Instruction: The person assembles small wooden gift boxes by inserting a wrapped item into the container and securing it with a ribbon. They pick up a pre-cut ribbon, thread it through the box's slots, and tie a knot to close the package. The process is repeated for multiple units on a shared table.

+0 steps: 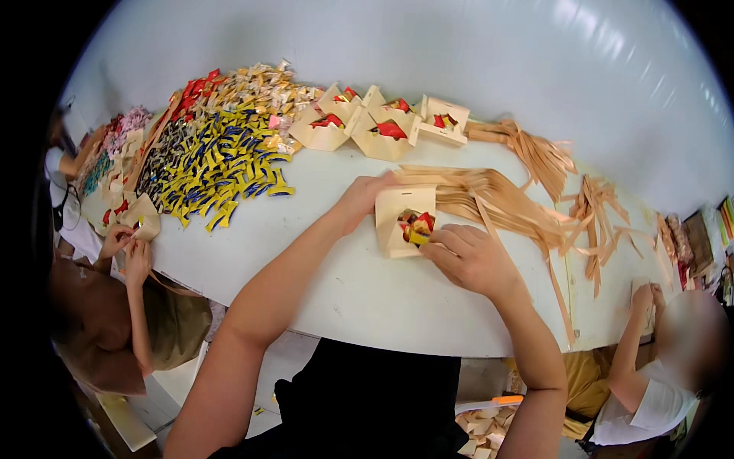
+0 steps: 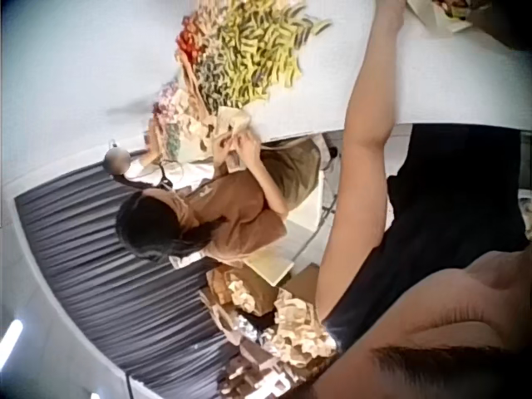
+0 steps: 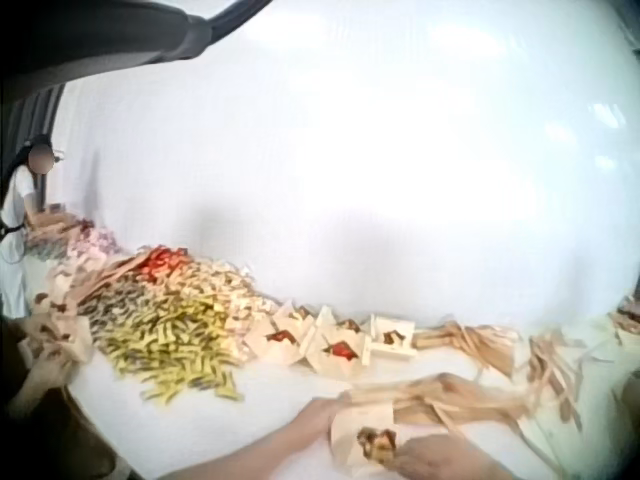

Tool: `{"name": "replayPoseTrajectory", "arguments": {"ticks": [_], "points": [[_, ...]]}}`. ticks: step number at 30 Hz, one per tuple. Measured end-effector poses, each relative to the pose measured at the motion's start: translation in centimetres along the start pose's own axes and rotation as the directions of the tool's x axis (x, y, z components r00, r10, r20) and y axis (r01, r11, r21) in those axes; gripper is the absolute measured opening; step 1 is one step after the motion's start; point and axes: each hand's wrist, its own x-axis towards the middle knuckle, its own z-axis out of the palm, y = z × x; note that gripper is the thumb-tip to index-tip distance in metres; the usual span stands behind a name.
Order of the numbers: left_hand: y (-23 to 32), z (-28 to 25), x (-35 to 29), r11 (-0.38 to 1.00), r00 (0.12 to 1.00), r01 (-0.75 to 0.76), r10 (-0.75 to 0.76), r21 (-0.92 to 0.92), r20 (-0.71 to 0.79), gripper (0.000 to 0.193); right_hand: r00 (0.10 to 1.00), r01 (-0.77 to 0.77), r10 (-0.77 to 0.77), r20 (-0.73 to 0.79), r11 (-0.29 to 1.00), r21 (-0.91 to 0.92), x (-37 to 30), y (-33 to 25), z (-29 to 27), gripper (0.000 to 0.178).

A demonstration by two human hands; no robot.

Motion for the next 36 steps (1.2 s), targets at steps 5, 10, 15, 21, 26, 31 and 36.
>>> {"name": "replayPoseTrajectory", "arguments": {"ticks": [5, 10, 15, 21, 26, 31, 36], "points": [[-1.2, 2.8, -1.0, 0.966, 0.985, -0.167, 0.156, 0.197, 0.069, 0.029, 0.994, -0.108, 0.107, 0.018, 0.989, 0.101, 0.0, -0.2, -0.5, 0.013], [-0.1, 4.7, -2.6, 0.958, 0.980, -0.171, 0.141, 0.231, 0.144, 0.028, 0.986, -0.166, 0.164, 0.027, 0.975, 0.146, -2.2, 1.2, 1.8, 0.015], [0.4, 5.4, -3.3, 0.955, 0.975, -0.136, 0.082, 0.262, 0.208, 0.027, 0.933, -0.345, 0.360, 0.024, 0.869, 0.354, -3.0, 1.1, 2.1, 0.015], [-0.2, 4.6, -2.7, 0.964, 0.957, -0.128, 0.059, 0.232, 0.283, 0.023, 0.798, -0.447, 0.553, -0.238, 0.809, 0.380, -2.0, 0.6, 2.3, 0.017], [0.2, 5.9, -3.3, 0.968, 0.946, -0.102, 0.023, 0.228, 0.324, 0.030, 0.707, -0.529, 0.701, 0.093, 0.436, 0.728, -3.3, 1.5, 3.3, 0.015], [-1.7, 7.3, -3.9, 0.854, 0.910, -0.389, 0.298, 0.346, 0.289, 0.043, 0.692, -0.595, 0.712, 0.118, 0.471, 0.651, -3.6, 2.9, 3.6, 0.019], [-1.5, 7.3, -4.1, 0.882, 0.945, -0.298, 0.219, 0.364, 0.242, 0.046, 0.683, -0.605, 0.719, 0.130, 0.457, 0.652, -3.7, 2.9, 3.7, 0.017]]}}
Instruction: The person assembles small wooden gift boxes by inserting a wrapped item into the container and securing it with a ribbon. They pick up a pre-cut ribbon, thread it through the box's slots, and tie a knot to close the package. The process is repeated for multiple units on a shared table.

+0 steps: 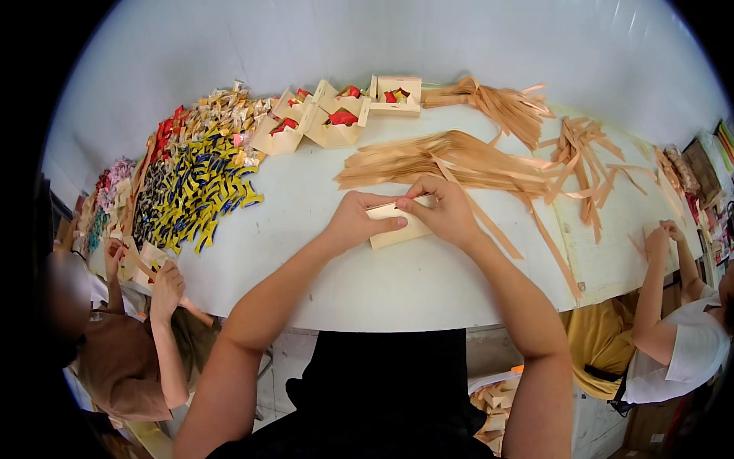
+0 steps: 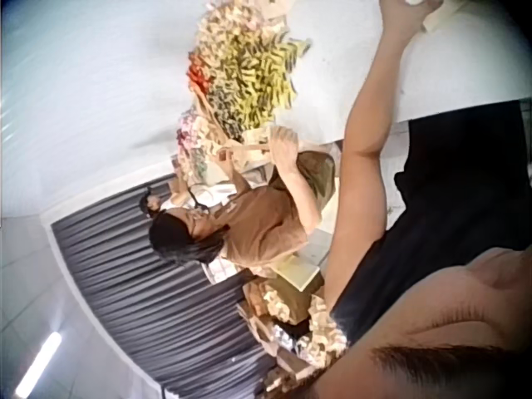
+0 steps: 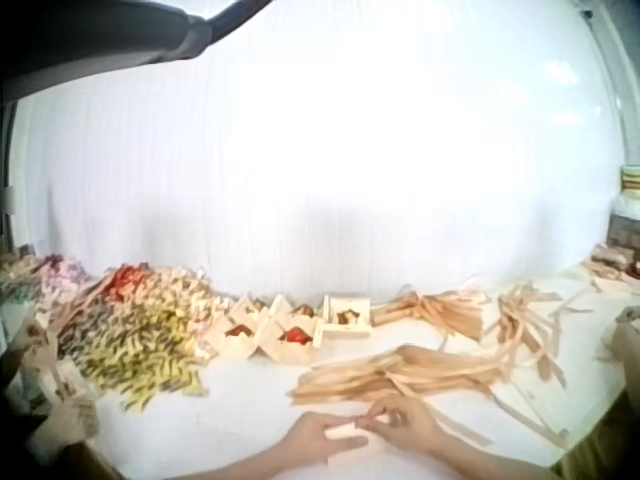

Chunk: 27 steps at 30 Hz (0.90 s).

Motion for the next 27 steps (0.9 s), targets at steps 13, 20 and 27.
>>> {"name": "replayPoseTrajectory", "arguments": {"ticks": [13, 20, 27], "points": [[-0.8, -0.4, 0.6, 0.997, 1.000, -0.008, 0.009, -0.083, 0.014, 0.042, 0.995, -0.093, 0.097, -0.015, 0.978, 0.187, 0.3, 0.5, 0.7, 0.011], [-1.0, -2.1, 0.6, 0.974, 0.998, 0.043, -0.053, -0.222, -0.036, 0.040, 0.975, -0.124, 0.116, -0.191, 0.992, -0.034, 0.5, -2.6, -3.5, 0.026], [-0.6, -3.5, 1.2, 0.942, 0.992, 0.073, -0.102, -0.329, -0.072, 0.041, 0.941, -0.336, 0.240, -0.238, 0.598, -0.727, -12.7, -0.3, -13.9, 0.032]]}}
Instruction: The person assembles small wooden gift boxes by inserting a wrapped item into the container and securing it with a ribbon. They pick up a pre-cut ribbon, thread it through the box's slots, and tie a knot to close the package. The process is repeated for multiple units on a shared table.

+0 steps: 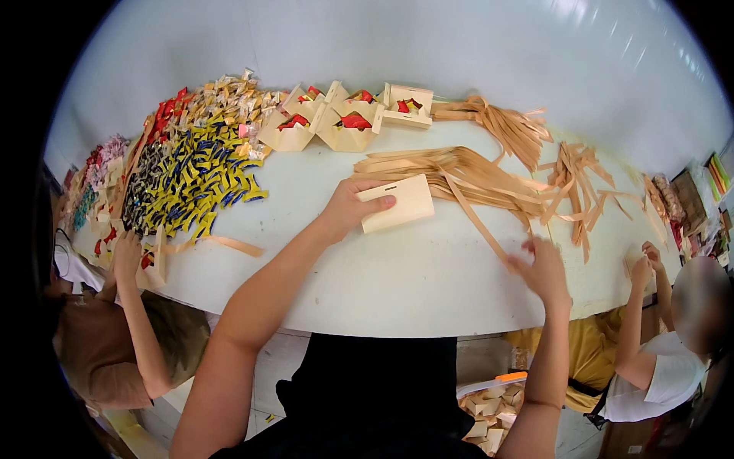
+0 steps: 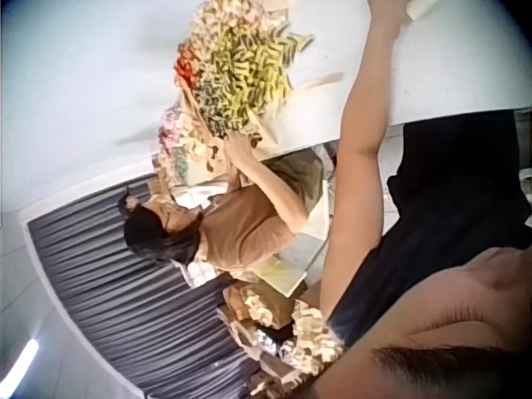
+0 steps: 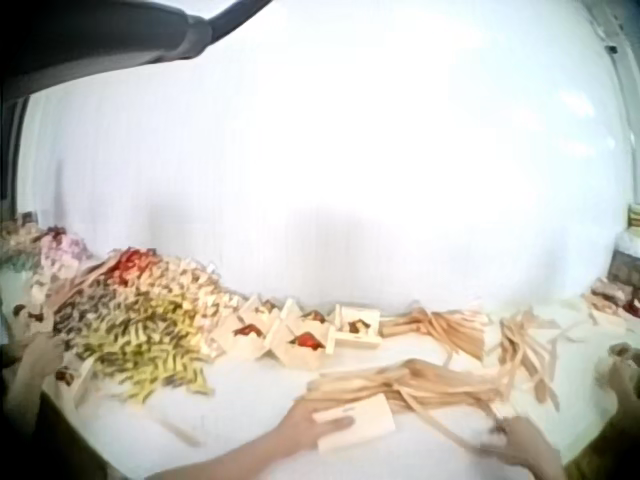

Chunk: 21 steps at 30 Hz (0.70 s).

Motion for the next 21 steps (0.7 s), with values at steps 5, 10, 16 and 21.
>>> {"name": "replayPoseTrajectory", "arguments": {"ticks": [5, 10, 16, 21], "points": [[-0.9, 0.0, 0.3, 0.989, 0.995, -0.101, 0.103, 0.109, -0.015, 0.060, 0.985, -0.173, 0.170, 0.036, 0.945, 0.276, -3.2, 0.5, 2.2, 0.028], [-0.4, 0.1, 0.0, 0.998, 0.997, 0.061, -0.061, 0.023, 0.037, 0.072, 0.974, -0.215, 0.168, 0.153, 0.900, 0.379, -2.3, -0.1, 1.5, 0.024], [-0.9, 0.3, 0.2, 0.997, 0.999, -0.051, 0.052, 0.051, -0.013, 0.062, 0.979, 0.143, 0.098, -0.179, 0.299, 0.944, 3.0, -5.9, -1.8, 0.026], [-0.7, -0.6, 0.5, 0.985, 0.994, -0.050, 0.066, 0.167, -0.092, 0.055, 0.859, 0.502, -0.031, -0.511, -0.141, 0.853, 9.8, -9.7, -8.7, 0.037]]}}
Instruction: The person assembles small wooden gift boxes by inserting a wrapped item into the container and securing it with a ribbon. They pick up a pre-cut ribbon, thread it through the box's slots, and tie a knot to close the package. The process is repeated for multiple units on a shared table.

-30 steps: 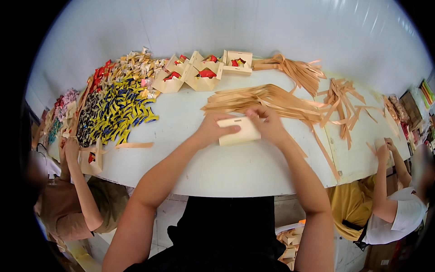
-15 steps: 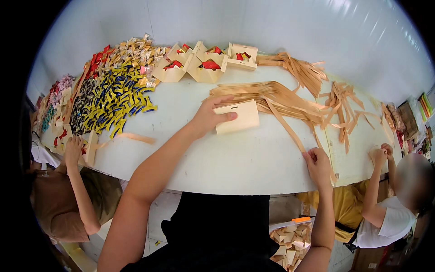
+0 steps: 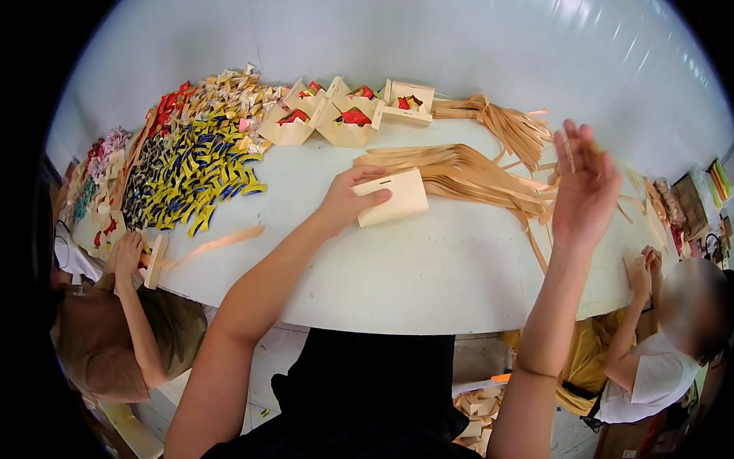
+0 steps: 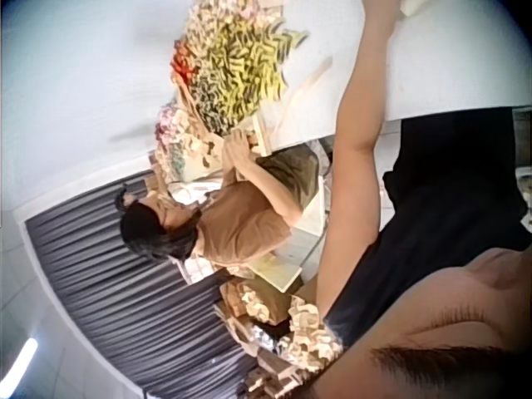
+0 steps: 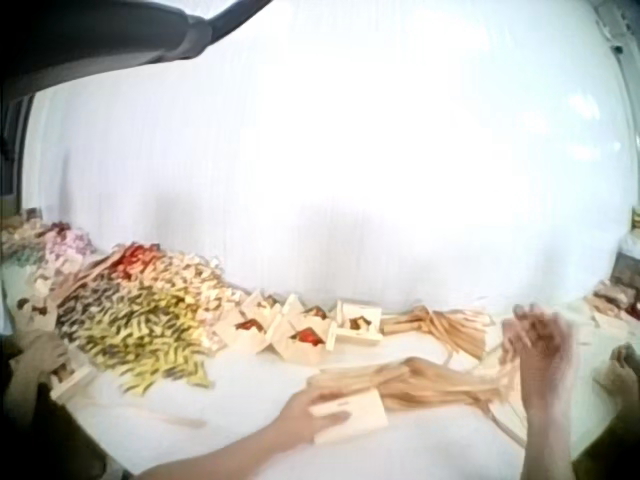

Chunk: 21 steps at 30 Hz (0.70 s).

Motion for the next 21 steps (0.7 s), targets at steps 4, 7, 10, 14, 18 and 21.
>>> {"name": "replayPoseTrajectory", "arguments": {"ticks": [4, 7, 10, 14, 18, 21], "points": [[-0.4, -0.6, 0.3, 0.999, 0.998, 0.028, -0.029, -0.018, -0.055, 0.054, 1.000, 0.013, -0.013, -0.004, 0.986, 0.166, 3.2, 0.2, 1.5, 0.039], [-1.2, -1.0, 0.5, 0.994, 0.999, -0.004, 0.008, 0.109, -0.032, 0.058, 0.976, -0.140, 0.129, -0.175, 0.989, -0.050, 1.4, 3.8, 5.5, 0.034], [-0.9, -0.5, 0.5, 0.993, 1.000, 0.001, -0.001, 0.119, 0.001, 0.062, 0.897, -0.418, 0.371, -0.241, 0.890, -0.181, -2.1, 8.2, 5.3, 0.030], [-0.8, -0.7, 0.1, 0.982, 0.998, 0.028, -0.039, 0.189, 0.059, 0.058, 0.840, -0.527, 0.511, -0.182, 0.848, -0.053, -0.8, 8.9, 2.2, 0.027], [-1.5, -0.6, 0.2, 0.971, 0.997, -0.057, 0.043, 0.234, 0.066, 0.056, 0.978, -0.094, 0.114, -0.173, 0.989, 0.117, 4.7, 0.9, -1.5, 0.012], [-2.6, 0.0, 0.8, 0.959, 0.987, -0.161, 0.153, 0.235, 0.051, 0.055, 0.999, 0.052, -0.051, -0.021, 0.994, 0.096, 6.9, -7.5, -1.9, 0.014]]}}
